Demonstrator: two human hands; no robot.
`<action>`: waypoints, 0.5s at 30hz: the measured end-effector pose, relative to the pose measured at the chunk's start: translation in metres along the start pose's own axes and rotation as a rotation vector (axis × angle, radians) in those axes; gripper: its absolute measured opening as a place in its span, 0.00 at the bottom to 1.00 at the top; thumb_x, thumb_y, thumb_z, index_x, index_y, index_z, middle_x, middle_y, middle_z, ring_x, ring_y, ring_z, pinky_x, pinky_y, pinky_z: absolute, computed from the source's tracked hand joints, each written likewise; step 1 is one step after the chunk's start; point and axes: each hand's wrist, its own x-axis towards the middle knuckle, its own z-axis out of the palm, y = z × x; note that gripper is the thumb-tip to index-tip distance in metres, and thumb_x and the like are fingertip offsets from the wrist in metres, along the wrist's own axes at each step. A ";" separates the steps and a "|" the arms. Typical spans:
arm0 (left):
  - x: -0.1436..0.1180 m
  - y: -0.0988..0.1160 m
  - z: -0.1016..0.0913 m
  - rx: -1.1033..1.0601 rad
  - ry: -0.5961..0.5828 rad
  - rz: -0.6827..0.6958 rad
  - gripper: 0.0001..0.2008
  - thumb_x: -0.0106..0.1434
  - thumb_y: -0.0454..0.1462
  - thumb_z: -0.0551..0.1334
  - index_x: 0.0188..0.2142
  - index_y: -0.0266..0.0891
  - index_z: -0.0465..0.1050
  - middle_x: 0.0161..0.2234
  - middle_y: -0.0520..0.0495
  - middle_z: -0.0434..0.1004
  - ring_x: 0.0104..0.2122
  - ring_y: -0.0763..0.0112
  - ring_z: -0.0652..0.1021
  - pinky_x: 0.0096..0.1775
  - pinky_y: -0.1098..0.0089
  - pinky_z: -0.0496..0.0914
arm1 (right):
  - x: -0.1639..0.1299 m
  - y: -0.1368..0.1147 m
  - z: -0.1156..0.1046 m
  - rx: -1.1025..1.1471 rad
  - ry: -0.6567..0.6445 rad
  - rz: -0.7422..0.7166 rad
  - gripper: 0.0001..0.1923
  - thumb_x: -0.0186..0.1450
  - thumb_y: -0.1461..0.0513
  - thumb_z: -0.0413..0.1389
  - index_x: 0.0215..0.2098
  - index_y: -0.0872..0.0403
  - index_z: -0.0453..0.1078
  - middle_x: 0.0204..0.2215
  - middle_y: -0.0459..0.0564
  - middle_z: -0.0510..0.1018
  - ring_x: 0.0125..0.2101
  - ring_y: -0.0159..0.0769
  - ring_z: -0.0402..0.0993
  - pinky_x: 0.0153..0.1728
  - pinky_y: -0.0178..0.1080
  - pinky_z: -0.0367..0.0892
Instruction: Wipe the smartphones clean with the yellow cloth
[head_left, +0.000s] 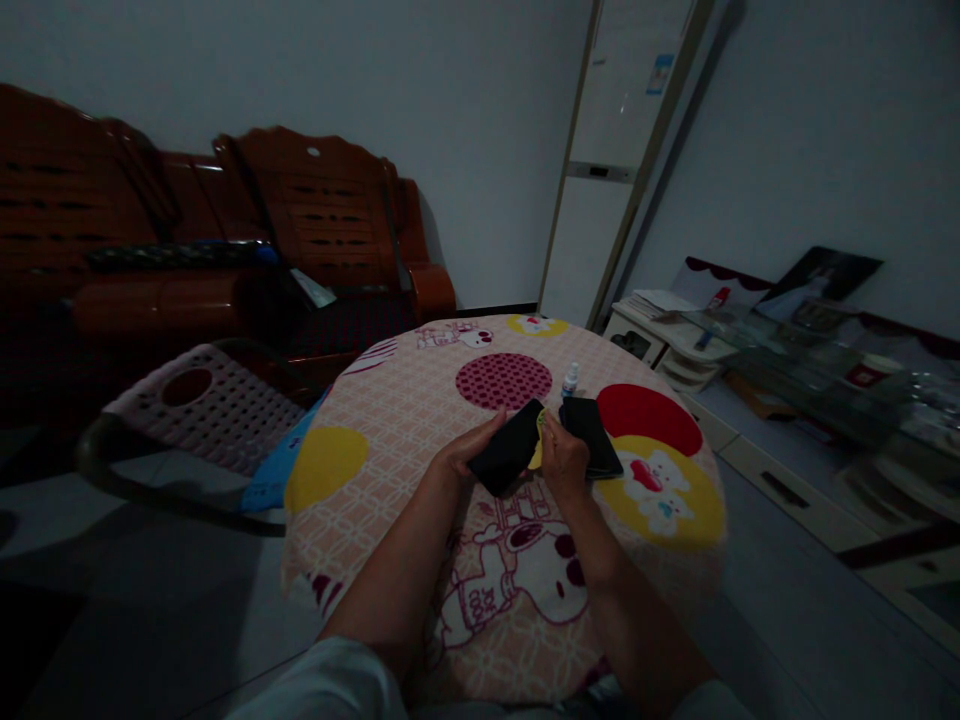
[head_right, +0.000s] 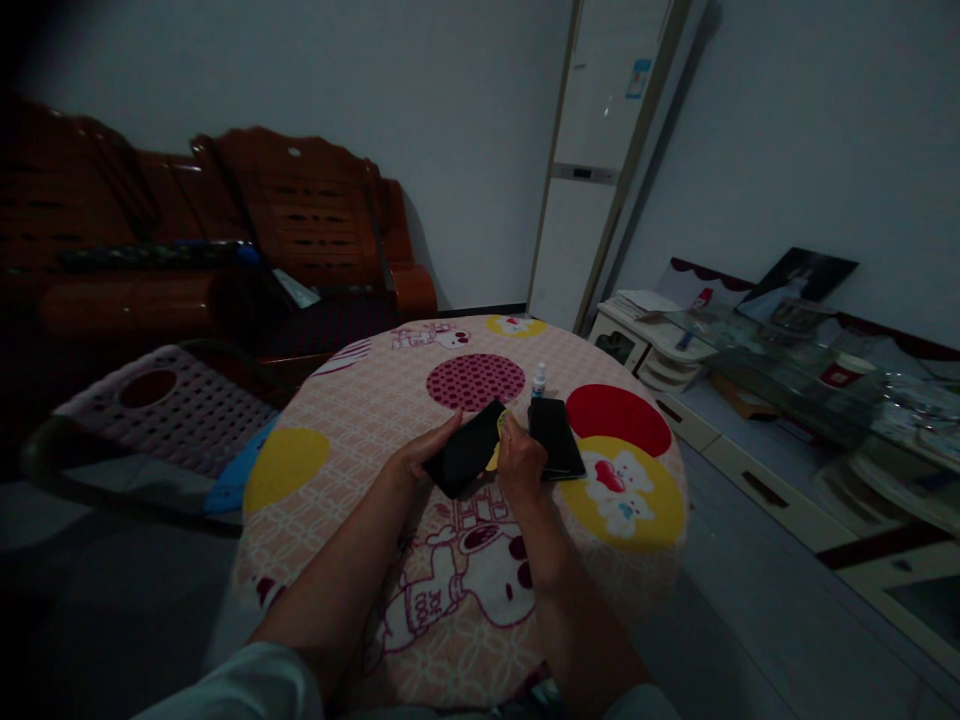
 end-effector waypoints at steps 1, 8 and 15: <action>0.001 -0.001 -0.001 -0.004 0.028 -0.005 0.26 0.66 0.52 0.50 0.43 0.32 0.72 0.32 0.38 0.79 0.28 0.64 0.79 0.33 0.65 0.74 | -0.001 -0.001 0.002 0.006 -0.027 -0.025 0.20 0.68 0.61 0.44 0.52 0.58 0.71 0.44 0.59 0.79 0.40 0.41 0.79 0.42 0.36 0.71; 0.005 -0.003 -0.002 0.071 0.137 0.036 0.23 0.62 0.53 0.56 0.38 0.33 0.74 0.26 0.44 0.78 0.24 0.68 0.78 0.33 0.69 0.72 | -0.008 -0.009 0.008 0.069 -0.158 -0.180 0.19 0.68 0.61 0.46 0.53 0.56 0.70 0.43 0.55 0.80 0.40 0.38 0.79 0.42 0.35 0.71; 0.002 -0.006 0.002 0.205 0.020 -0.024 0.28 0.60 0.56 0.55 0.41 0.32 0.74 0.31 0.38 0.79 0.27 0.63 0.78 0.34 0.64 0.72 | 0.000 -0.001 0.000 -0.002 -0.028 -0.068 0.19 0.69 0.63 0.44 0.51 0.58 0.71 0.45 0.58 0.79 0.42 0.40 0.78 0.45 0.36 0.70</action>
